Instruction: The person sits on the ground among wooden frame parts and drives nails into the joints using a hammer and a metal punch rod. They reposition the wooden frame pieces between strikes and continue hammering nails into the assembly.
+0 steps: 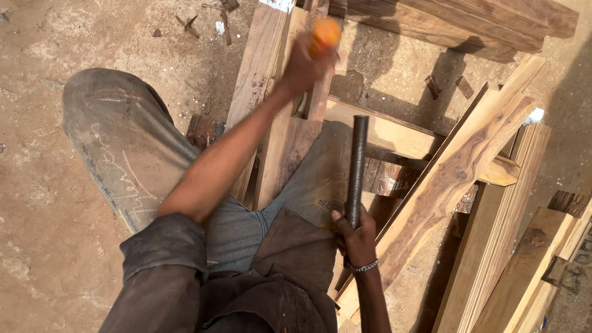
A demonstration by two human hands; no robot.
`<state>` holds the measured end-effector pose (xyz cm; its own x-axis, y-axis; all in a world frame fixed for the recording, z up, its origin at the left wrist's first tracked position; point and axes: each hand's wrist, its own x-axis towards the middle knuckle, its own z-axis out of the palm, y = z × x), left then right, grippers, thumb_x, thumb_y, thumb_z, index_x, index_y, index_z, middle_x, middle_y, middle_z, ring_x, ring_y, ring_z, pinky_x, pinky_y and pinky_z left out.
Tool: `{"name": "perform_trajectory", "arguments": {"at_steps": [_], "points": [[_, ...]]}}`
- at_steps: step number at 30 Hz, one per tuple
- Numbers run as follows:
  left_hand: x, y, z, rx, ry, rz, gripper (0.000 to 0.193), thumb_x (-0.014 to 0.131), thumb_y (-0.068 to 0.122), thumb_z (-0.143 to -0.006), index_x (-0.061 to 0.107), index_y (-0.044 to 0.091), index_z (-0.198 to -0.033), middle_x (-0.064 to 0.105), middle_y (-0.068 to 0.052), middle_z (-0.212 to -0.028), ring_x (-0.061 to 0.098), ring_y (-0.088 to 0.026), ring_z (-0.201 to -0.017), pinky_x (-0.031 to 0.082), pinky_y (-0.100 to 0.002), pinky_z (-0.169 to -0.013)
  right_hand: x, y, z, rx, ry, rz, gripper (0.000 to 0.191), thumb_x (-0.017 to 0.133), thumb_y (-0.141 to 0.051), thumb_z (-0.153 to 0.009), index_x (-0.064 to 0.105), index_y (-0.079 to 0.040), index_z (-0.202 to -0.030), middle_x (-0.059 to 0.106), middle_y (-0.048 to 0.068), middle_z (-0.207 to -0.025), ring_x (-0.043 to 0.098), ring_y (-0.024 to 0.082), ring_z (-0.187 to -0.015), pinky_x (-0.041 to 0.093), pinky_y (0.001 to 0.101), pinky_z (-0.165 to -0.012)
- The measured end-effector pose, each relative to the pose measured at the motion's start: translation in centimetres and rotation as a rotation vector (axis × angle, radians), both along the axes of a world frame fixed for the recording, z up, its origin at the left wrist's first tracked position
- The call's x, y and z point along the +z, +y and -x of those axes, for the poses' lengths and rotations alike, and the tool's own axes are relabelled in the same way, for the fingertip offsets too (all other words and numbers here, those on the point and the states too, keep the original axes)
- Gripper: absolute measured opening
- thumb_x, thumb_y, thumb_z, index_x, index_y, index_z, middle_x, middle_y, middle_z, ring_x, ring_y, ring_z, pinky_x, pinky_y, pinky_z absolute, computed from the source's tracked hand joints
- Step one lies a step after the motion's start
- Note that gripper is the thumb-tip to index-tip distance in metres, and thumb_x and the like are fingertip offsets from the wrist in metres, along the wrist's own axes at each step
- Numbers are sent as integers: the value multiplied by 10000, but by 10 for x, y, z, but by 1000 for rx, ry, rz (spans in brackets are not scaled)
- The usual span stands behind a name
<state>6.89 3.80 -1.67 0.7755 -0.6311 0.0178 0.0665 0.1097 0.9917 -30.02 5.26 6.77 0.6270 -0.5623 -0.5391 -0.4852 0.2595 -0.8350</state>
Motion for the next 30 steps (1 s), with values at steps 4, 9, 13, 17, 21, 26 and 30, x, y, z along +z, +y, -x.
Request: {"name": "perform_trajectory", "arguments": {"at_steps": [4,9,13,17,21,26,30], "points": [[15,23,-46,31,103,184,464,788,272,-948,493,8,-1189,594,-136,-885,584,-172,-657,527,-309,-551,-10,27,-1,-54,186,-113,194,709,-156,-901,541,-65,-935,464,-7,-549,405,88,-333,328,264,-281],[-8,4,-22,-75,-369,193,447,835,290,-932,490,98,-1141,601,-54,-1028,667,-155,-922,569,-342,-824,-14,26,-11,-100,137,-140,220,706,-177,-931,516,-67,-932,470,-11,-573,386,69,-352,303,255,-292],[-25,-25,1,-7,-751,168,282,878,172,-860,611,116,-933,561,-77,-957,553,-249,-967,435,-402,-919,-14,16,-13,-120,196,-222,198,701,-174,-929,522,-89,-941,464,-15,-566,381,67,-349,304,255,-296],[-29,-30,4,-138,-653,158,291,900,140,-828,614,110,-873,567,-38,-911,550,-215,-924,428,-414,-913,-11,15,-11,-186,174,-215,208,687,-159,-945,492,-87,-923,442,-20,-556,366,64,-345,302,260,-285],[-32,-27,7,-171,-656,133,334,906,108,-804,612,103,-961,578,-34,-919,573,-215,-933,439,-414,-951,-12,16,-11,-261,179,-210,164,674,-149,-950,522,-93,-926,426,-21,-536,354,68,-332,291,261,-271],[-37,-28,15,-159,-635,149,508,972,159,-827,572,106,-1136,529,-85,-1069,565,-237,-1016,481,-398,-916,-15,14,-9,-281,164,-200,136,667,-135,-952,540,-90,-928,438,-15,-539,373,74,-335,298,262,-268],[-38,-26,20,-93,-729,187,607,993,192,-822,523,99,-1194,507,-88,-1088,523,-248,-1030,468,-409,-915,-16,13,-7,-261,142,-220,121,659,-138,-960,548,-92,-947,434,-18,-539,370,70,-336,298,255,-272]]}}
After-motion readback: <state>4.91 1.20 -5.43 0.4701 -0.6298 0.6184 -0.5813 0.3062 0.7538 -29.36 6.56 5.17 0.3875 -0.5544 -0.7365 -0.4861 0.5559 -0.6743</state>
